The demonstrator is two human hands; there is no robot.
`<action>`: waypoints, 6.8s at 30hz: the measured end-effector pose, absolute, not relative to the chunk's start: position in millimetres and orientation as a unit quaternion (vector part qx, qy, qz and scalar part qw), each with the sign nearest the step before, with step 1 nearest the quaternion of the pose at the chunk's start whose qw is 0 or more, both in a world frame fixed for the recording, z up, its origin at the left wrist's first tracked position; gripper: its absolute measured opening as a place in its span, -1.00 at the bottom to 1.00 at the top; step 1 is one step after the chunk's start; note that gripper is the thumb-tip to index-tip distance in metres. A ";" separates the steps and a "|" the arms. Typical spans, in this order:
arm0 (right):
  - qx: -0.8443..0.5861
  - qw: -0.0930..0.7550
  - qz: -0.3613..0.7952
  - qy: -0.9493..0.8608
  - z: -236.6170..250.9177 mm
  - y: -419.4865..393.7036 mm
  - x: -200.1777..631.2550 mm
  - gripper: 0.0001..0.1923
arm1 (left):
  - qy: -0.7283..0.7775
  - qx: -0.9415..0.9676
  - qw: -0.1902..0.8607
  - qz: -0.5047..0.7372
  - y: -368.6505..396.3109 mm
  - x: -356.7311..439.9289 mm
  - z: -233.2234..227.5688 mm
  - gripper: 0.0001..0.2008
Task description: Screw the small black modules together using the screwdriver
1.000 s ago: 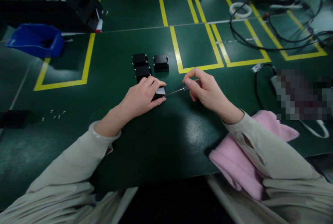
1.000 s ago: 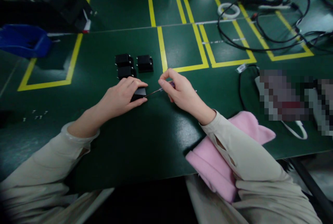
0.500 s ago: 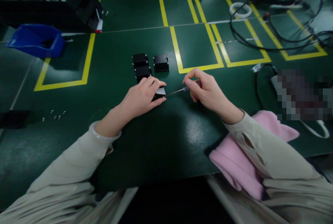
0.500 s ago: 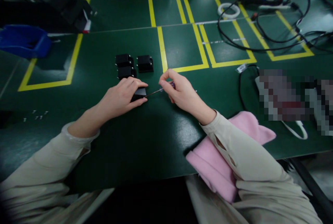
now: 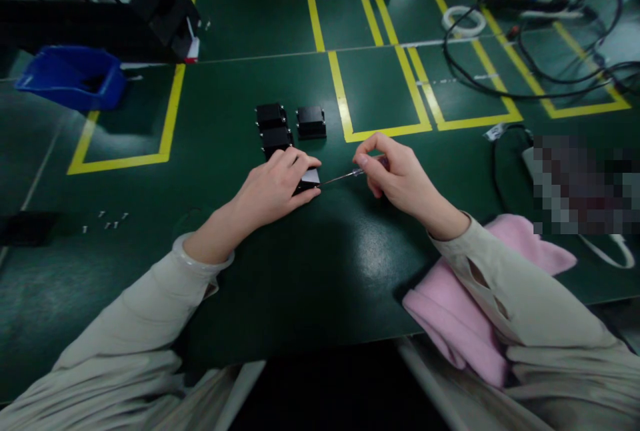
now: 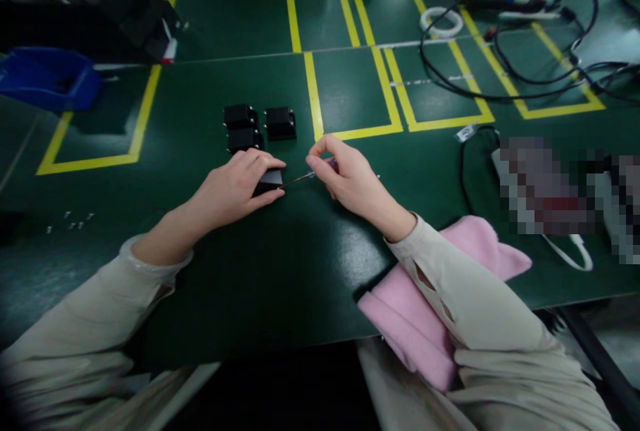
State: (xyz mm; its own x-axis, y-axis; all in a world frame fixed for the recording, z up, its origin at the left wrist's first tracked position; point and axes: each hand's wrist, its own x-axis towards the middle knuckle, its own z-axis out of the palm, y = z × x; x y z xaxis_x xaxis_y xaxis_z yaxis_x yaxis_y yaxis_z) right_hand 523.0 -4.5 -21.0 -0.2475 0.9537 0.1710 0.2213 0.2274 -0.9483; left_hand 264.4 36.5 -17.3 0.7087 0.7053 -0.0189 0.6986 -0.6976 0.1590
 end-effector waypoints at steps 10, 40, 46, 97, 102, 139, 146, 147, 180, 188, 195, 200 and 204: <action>-0.435 0.441 0.412 -0.668 -22.2 -3.6 523.7 -0.84 | 0.381 0.922 0.070 0.017 36.3 265.2 -17.2 -0.54; -0.447 0.460 0.429 -0.636 -24.6 -4.6 521.2 -0.71 | 0.377 0.922 0.083 0.020 36.7 264.4 -16.5 -0.55; -0.462 0.432 0.450 -0.631 -20.9 -5.1 522.1 -0.58 | 0.379 0.922 0.083 0.018 36.0 264.7 -15.7 -0.56; -0.435 0.447 0.446 -0.642 -20.7 -6.7 520.4 -0.76 | 0.389 0.920 0.044 0.018 32.2 268.6 -15.0 -0.56; -0.452 0.429 0.442 -0.645 -19.9 -6.5 521.5 -0.70 | 0.388 0.920 0.045 0.020 32.6 268.2 -15.3 -0.56; -0.445 0.439 0.417 -0.660 -20.0 -6.3 521.7 -0.74 | 0.392 0.919 0.043 0.018 32.8 268.5 -16.0 -0.56; -0.445 0.444 0.418 -0.656 -19.9 -6.6 521.1 -0.79 | 0.393 0.918 0.045 0.019 32.7 268.9 -15.9 -0.55; -0.447 0.435 0.421 -0.659 -19.5 -6.4 521.4 -0.77 | 0.394 0.918 0.046 0.018 32.7 269.0 -15.8 -0.55; -0.428 0.458 0.433 -0.648 -19.3 -6.3 520.9 -0.84 | 0.397 0.916 0.051 0.016 32.3 269.0 -14.9 -0.55; -0.440 0.445 0.430 -0.651 -18.4 -6.1 521.4 -0.77 | 0.393 0.918 0.053 0.018 32.3 268.7 -14.3 -0.55; -0.442 0.442 0.430 -0.651 -19.4 -5.2 521.8 -0.69 | 0.395 0.917 0.058 0.021 32.8 268.4 -15.3 -0.56; -0.448 0.431 0.438 -0.649 -19.4 -5.4 522.2 -0.60 | 0.394 0.917 0.056 0.020 33.2 268.1 -16.0 -0.55; -0.438 0.458 0.429 -0.645 -21.4 -6.2 521.2 -0.74 | 0.394 0.917 0.055 0.020 32.4 268.8 -14.6 -0.55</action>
